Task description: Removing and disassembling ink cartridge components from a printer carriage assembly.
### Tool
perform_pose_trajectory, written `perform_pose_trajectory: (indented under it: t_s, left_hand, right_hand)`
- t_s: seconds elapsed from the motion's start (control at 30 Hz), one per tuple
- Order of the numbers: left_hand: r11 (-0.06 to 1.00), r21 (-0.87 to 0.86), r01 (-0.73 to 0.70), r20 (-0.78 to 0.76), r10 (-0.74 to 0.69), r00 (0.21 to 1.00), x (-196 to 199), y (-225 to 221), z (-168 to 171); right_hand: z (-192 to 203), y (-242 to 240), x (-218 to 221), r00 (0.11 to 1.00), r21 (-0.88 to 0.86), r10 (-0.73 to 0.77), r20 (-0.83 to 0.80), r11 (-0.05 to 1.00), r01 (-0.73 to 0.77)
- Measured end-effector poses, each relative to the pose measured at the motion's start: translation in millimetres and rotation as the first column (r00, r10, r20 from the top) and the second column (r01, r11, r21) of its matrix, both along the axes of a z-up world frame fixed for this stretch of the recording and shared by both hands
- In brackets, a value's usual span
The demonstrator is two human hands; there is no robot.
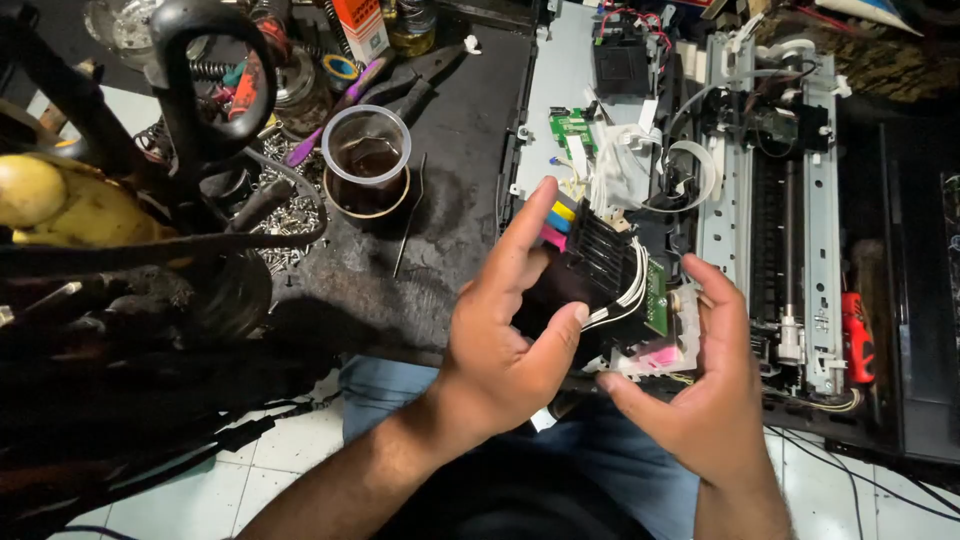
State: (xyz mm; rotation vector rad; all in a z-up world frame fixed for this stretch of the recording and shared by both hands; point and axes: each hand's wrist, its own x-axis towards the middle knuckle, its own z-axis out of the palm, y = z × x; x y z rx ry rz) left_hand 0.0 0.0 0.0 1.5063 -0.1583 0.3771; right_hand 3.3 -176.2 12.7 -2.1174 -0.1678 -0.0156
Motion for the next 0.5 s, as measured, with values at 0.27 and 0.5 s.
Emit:
perform_pose_trajectory:
  t_s: [0.27, 0.5]
  left_hand:
    - [0.997, -0.071, 0.027, 0.013, -0.026, 1.0, -1, -1, -3]
    - [0.998, -0.056, 0.028, 0.048, -0.025, 0.999, 2, -1, -5]
  right_hand:
    - [-14, -7, -5, 0.994, 0.006, 0.08, 0.079, 0.997, -0.081]
    - [-19, -13, -4, 0.976, 0.039, 0.145, 0.16, 0.987, -0.153]
